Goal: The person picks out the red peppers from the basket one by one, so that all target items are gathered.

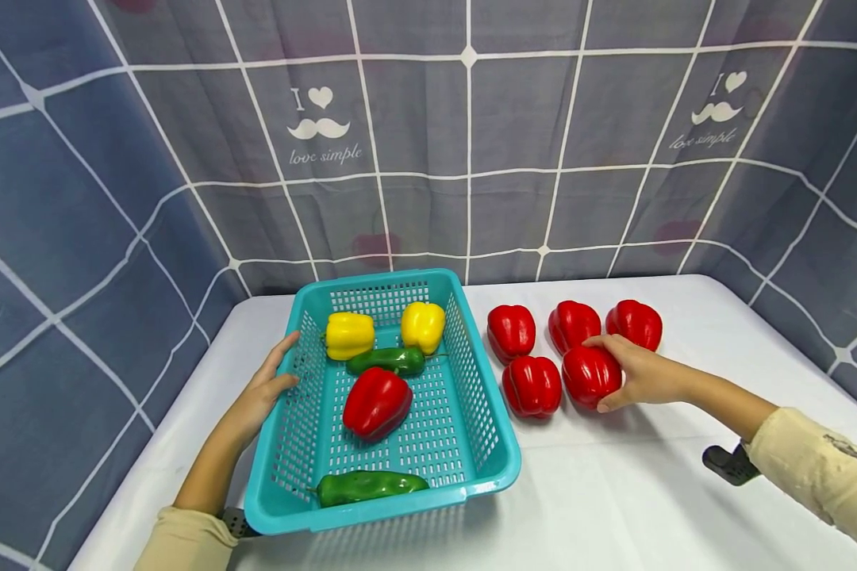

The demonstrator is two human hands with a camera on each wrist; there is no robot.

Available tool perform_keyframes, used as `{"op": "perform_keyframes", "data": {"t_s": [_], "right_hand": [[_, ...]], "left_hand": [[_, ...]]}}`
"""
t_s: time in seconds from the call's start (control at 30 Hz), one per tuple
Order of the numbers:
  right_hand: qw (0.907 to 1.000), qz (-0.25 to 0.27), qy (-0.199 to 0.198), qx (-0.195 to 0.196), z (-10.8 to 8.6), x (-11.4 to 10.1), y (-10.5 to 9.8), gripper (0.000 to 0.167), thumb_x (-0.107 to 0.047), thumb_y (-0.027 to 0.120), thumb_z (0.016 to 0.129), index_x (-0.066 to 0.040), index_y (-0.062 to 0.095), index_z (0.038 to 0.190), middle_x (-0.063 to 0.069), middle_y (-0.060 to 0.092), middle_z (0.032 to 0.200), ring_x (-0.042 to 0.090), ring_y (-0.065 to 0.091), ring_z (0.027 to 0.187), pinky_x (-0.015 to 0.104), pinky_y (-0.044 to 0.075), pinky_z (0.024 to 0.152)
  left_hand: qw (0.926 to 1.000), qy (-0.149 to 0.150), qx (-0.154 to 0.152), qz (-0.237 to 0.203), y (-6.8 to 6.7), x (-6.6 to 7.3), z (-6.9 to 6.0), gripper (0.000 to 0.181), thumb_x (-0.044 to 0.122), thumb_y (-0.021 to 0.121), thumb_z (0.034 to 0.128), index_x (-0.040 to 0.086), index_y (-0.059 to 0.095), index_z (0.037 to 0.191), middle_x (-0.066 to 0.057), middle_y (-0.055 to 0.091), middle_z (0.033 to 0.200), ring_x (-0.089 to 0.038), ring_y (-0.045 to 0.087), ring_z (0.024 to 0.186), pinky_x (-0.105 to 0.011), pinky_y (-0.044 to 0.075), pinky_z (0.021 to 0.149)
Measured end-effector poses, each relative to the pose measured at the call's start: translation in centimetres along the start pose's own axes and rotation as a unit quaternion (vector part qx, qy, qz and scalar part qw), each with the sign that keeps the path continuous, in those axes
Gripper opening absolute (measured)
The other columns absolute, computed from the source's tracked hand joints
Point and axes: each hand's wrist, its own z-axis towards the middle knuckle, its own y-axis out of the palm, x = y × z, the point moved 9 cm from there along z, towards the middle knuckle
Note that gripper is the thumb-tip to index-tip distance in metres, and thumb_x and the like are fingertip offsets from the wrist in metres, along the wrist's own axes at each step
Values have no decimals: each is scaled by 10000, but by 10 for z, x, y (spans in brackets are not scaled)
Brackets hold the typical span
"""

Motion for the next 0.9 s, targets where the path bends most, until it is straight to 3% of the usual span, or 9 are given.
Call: {"op": "perform_keyframes", "data": {"t_s": [0.1,0.33,0.7,0.9], "right_hand": [[10000,29,30,-14,-1,2,2,855,-281,818,609,-5,364,1279,203,439,1210,418,406,1135,499,505,773],[10000,-12,80,36,-3,7,6,851,-286,824,599,-18,376,1271,195,448,1196,408,422,1123,498,506,767],[9997,18,-42,241,-4,8,9,870,-291,825,599,-13,346,1270,198,419,1188,408,407,1124,527,491,786],[9993,-7,-112,352,-4,9,13,883,-298,825,599,-19,332,1277,183,416,1180,392,407,1122,551,475,806]], "left_hand": [[10000,11,-17,-27,1,0,0,698,42,332,873,117,-14,1475,-180,-88,1519,-424,83,1344,-520,300,986],[10000,17,-44,46,3,1,0,697,49,335,870,112,-9,1473,-183,-84,1518,-421,80,1348,-436,325,979],[10000,14,-10,2,1,4,0,697,43,333,875,119,-13,1475,-178,-86,1520,-419,84,1346,-516,292,989],[10000,-44,0,-19,1,1,-1,699,37,326,874,128,-18,1475,-184,-87,1518,-426,100,1339,-500,329,968]]}}
